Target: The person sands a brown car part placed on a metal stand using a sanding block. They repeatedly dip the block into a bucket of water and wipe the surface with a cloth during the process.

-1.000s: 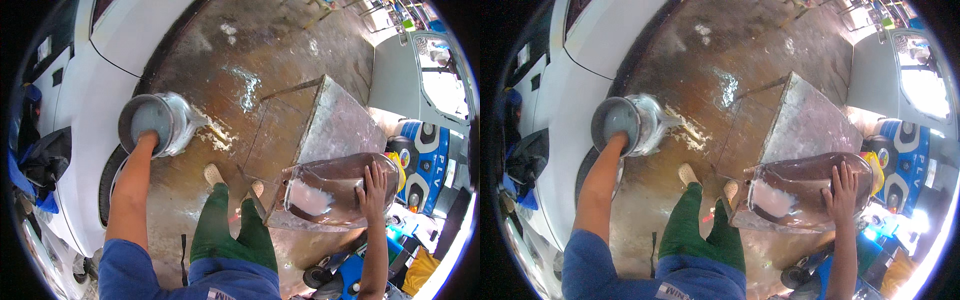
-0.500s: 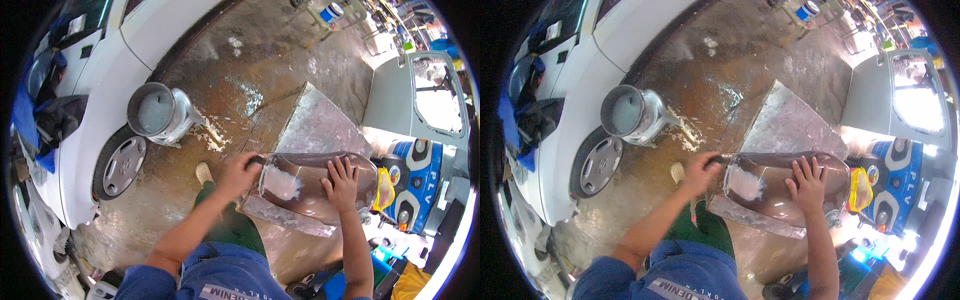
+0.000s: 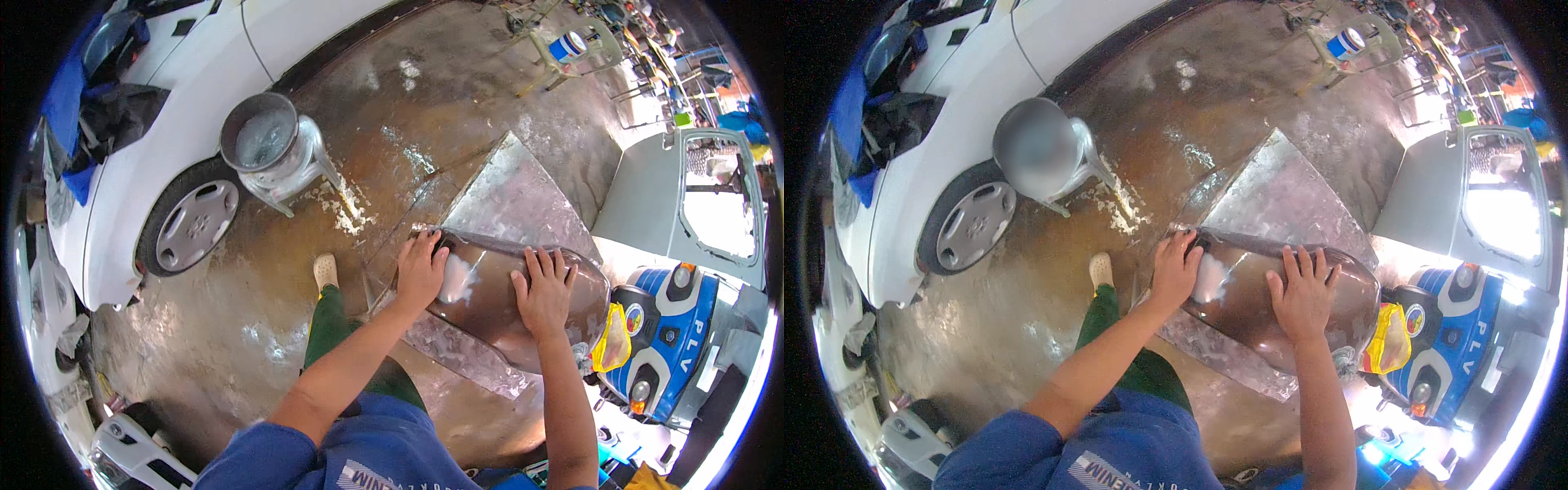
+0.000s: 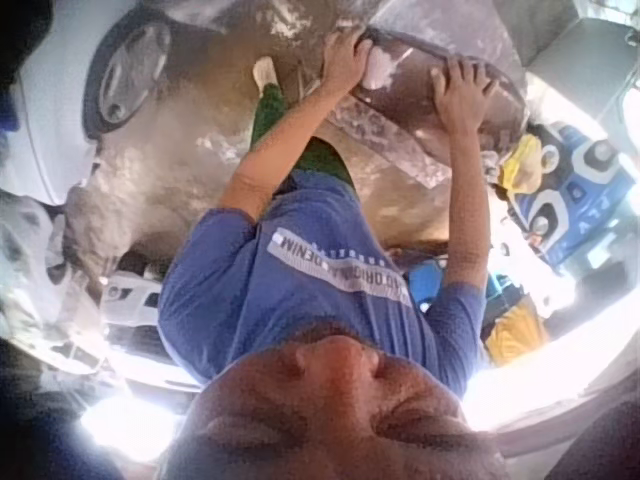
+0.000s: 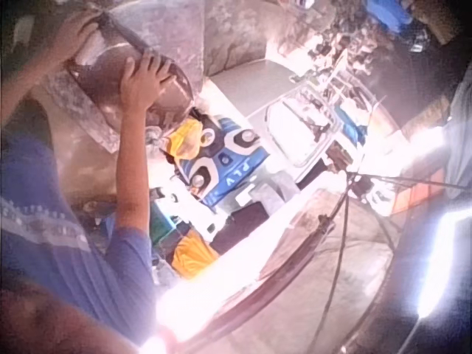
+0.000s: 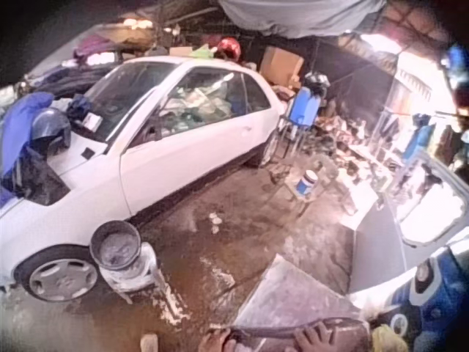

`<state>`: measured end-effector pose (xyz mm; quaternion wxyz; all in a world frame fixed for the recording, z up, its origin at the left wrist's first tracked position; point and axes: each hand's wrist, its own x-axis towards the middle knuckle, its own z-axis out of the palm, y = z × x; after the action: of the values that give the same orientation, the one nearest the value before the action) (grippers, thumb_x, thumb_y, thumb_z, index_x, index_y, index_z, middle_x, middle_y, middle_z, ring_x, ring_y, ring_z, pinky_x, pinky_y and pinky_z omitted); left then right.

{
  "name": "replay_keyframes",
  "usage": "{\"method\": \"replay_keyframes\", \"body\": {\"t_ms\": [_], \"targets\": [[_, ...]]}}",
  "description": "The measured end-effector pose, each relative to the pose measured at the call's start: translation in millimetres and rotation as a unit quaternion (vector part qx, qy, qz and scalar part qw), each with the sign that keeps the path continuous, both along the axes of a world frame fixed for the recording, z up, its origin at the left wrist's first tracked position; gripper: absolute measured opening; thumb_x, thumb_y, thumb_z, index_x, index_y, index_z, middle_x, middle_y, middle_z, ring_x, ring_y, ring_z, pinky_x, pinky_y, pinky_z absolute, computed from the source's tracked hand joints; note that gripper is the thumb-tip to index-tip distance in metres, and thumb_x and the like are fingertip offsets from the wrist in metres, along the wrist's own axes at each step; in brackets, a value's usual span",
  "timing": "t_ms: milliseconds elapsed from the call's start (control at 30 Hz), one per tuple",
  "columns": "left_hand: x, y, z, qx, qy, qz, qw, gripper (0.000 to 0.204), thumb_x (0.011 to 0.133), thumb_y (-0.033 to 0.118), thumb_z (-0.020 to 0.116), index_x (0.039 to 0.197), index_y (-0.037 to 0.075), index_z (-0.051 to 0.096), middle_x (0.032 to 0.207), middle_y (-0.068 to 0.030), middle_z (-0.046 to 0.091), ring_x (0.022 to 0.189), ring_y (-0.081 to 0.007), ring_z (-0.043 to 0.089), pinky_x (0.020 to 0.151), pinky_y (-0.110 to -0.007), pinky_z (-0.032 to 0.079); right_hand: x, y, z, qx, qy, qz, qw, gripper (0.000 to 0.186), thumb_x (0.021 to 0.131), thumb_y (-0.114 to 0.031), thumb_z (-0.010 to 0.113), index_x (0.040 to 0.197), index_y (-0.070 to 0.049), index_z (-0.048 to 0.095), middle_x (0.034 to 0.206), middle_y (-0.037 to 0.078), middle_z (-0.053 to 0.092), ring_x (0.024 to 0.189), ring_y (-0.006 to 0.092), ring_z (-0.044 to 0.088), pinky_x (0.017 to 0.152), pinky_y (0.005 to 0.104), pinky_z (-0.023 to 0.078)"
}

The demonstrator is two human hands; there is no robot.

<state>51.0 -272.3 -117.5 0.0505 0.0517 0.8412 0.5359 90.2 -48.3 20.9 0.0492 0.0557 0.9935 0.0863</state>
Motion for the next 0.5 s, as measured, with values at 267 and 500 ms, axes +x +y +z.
{"method": "replay_keyframes", "body": {"t_ms": [267, 500], "targets": [[23.7, 3.1, 3.0, 0.006, 0.006, 0.019, 1.0, 0.044, 0.103, 0.023, 0.062, 0.139, -0.004, 0.06, 0.142, -0.0231, 0.059, 0.129, -0.0445, 0.052, 0.115, -0.052, 0.037, 1.4, 3.6, -0.9, -0.001, -0.001, 0.01, 1.0, 0.055, 0.103, -0.05, 0.056, 0.146, -0.017, 0.062, 0.15, 0.01, 0.058, 0.147, 0.0395, 0.042, 0.123, 0.0684, 0.021], [44.8, 2.6, 17.3, -0.026, 0.008, 0.001, 1.0, 0.046, 0.104, 0.029, 0.061, 0.137, -0.003, 0.061, 0.144, -0.0235, 0.058, 0.128, -0.0435, 0.053, 0.112, -0.05, 0.041, 6.3, 5.8, -0.6, 0.018, -0.018, 0.001, 1.0, 0.057, 0.103, -0.052, 0.055, 0.147, -0.017, 0.061, 0.15, 0.01, 0.058, 0.147, 0.0391, 0.042, 0.123, 0.0682, 0.022]]}}
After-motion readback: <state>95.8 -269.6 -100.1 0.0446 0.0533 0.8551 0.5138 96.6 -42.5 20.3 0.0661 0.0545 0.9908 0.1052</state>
